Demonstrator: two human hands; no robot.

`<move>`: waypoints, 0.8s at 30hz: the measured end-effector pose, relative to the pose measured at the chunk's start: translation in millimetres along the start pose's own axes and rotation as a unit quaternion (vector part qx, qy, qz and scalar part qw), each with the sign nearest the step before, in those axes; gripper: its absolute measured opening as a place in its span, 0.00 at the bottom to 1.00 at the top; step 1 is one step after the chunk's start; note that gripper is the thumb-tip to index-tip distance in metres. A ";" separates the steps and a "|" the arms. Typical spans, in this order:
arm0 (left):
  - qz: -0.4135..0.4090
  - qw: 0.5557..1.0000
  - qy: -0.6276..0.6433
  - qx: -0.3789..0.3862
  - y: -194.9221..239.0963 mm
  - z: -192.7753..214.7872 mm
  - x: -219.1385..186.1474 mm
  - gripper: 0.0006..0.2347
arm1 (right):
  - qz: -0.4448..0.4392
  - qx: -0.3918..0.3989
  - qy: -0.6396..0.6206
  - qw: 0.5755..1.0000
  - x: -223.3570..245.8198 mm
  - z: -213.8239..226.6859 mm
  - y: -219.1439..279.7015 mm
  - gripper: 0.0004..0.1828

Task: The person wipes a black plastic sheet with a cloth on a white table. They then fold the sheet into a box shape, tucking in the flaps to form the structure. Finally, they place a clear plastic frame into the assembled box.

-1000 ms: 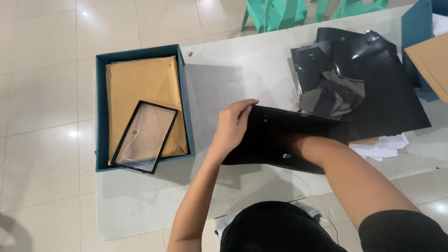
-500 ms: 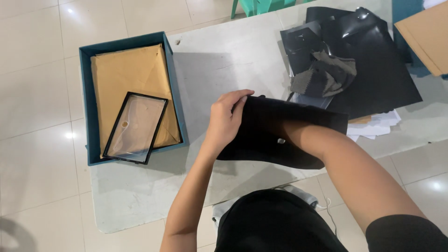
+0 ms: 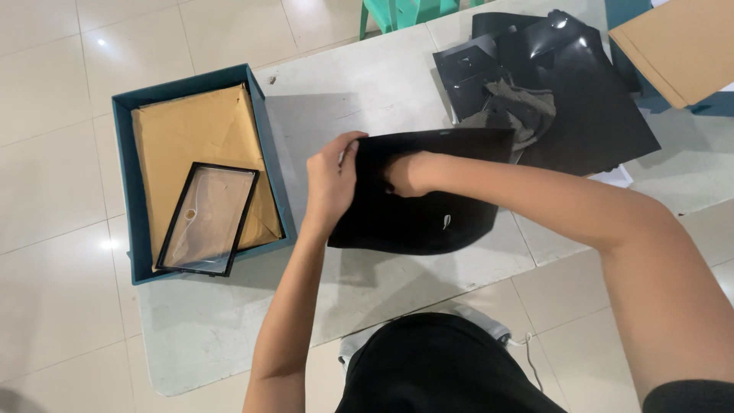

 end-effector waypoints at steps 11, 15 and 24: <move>0.019 0.995 0.001 -0.099 -2.7 10.0 21.4 0.07 | 0.039 -0.433 0.017 0.901 -20.6 73.1 172.8 0.18; -0.080 0.988 0.004 -0.132 5.9 -0.5 8.3 0.07 | 0.019 -0.505 0.077 0.859 -32.3 61.7 186.7 0.15; -0.123 0.983 0.008 -0.139 13.6 -6.1 9.8 0.09 | 0.022 -0.515 0.105 0.850 -44.0 50.9 183.7 0.13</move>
Point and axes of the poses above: each hand's wrist, its own y-axis away from the middle knuckle, its own z-axis out of the back of the hand, x = y × z, the point moved 6 cm from there along -y, towards the middle knuckle, and after that the axes turned 7 degrees about -x, right-handed, at the moved point
